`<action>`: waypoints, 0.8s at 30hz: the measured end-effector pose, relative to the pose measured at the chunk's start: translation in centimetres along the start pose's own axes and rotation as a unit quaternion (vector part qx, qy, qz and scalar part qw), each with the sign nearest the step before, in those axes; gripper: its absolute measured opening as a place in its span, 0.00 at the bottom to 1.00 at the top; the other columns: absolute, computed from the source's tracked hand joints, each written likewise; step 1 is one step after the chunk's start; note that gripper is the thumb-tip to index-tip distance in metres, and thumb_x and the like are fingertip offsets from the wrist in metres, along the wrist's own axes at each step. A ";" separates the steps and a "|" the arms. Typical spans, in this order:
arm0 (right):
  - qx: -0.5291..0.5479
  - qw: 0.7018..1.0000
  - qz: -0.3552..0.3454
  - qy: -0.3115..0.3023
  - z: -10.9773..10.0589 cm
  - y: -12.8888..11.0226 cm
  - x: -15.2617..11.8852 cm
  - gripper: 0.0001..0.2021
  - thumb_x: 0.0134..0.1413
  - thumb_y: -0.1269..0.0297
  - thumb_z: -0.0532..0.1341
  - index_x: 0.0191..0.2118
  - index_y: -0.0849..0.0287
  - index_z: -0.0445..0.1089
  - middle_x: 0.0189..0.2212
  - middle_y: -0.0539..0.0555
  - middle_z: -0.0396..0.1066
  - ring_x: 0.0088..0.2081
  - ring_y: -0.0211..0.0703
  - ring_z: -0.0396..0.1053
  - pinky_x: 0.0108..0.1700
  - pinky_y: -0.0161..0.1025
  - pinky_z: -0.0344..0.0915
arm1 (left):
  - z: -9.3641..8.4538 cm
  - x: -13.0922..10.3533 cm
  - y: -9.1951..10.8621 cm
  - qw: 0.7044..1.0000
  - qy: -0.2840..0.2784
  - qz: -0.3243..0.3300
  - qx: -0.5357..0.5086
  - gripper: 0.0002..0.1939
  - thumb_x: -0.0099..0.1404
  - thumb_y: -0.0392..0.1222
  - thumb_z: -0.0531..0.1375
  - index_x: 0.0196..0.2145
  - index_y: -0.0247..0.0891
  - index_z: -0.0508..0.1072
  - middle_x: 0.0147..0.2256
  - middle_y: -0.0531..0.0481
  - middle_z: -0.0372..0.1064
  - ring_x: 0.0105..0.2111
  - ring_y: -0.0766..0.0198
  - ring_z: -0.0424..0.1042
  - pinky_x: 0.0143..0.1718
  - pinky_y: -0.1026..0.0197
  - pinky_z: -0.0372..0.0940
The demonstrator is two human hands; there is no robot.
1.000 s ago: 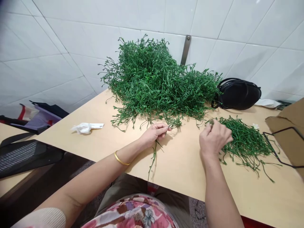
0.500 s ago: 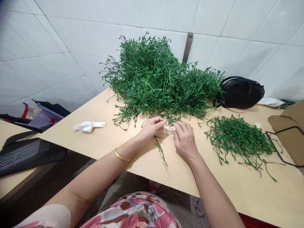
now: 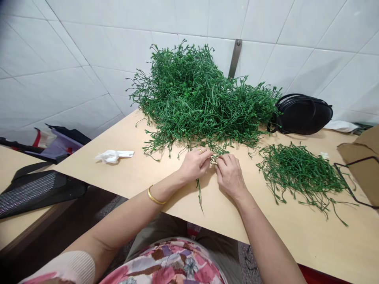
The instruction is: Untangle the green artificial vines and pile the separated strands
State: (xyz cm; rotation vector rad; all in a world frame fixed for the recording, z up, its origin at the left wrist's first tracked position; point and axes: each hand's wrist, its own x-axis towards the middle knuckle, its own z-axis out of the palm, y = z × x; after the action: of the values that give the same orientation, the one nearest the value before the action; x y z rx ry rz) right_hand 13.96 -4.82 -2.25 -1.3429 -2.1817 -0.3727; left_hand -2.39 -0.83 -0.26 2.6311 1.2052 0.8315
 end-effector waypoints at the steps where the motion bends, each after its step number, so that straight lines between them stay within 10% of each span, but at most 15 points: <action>1: -0.014 1.000 0.005 0.016 -0.1 0.1 0.0 0.07 0.57 0.69 0.52 0.37 0.59 0.67 0.39 0.60 0.68 0.43 0.50 0.61 0.43 0.45 0.60 | -0.1 -0.1 0.3 1.000 -0.004 0.015 -0.003 0.13 0.61 0.34 0.50 0.40 0.36 0.72 0.34 0.44 0.69 0.37 0.59 0.66 0.39 0.59 0.59; 10: -0.153 0.981 0.007 0.119 -1.3 0.1 0.3 0.09 0.54 0.72 0.54 0.39 0.59 0.69 0.49 0.62 0.66 0.51 0.54 0.57 0.51 0.50 0.55 | 0.4 0.0 1.3 0.949 0.024 -0.067 -0.308 0.15 0.66 0.43 0.49 0.24 0.36 0.66 0.22 0.52 0.61 0.24 0.69 0.59 0.29 0.65 0.54; 18: -0.067 0.973 0.094 0.198 -1.1 0.8 0.1 0.10 0.56 0.68 0.55 0.42 0.59 0.68 0.44 0.62 0.68 0.46 0.52 0.62 0.46 0.48 0.57 | 0.6 1.2 -0.2 0.709 0.028 -0.341 -0.617 0.03 0.63 0.35 0.52 0.30 0.37 0.61 0.16 0.56 0.63 0.14 0.73 0.57 0.18 0.70 0.51; 24: 0.028 0.989 0.035 0.140 -1.2 0.4 0.0 0.05 0.57 0.70 0.55 0.33 0.58 0.67 0.30 0.55 0.70 0.35 0.45 0.64 0.39 0.43 0.60 | 0.3 1.3 -0.1 0.666 0.028 -0.347 -0.660 0.05 0.60 0.29 0.53 0.28 0.35 0.61 0.18 0.54 0.65 0.14 0.74 0.61 0.18 0.70 0.55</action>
State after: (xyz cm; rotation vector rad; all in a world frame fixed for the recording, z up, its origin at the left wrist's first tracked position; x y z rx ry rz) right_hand 14.64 -5.21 -1.29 -1.2516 -1.8944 -0.4421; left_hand -1.65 0.19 0.02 0.8710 0.8635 0.9985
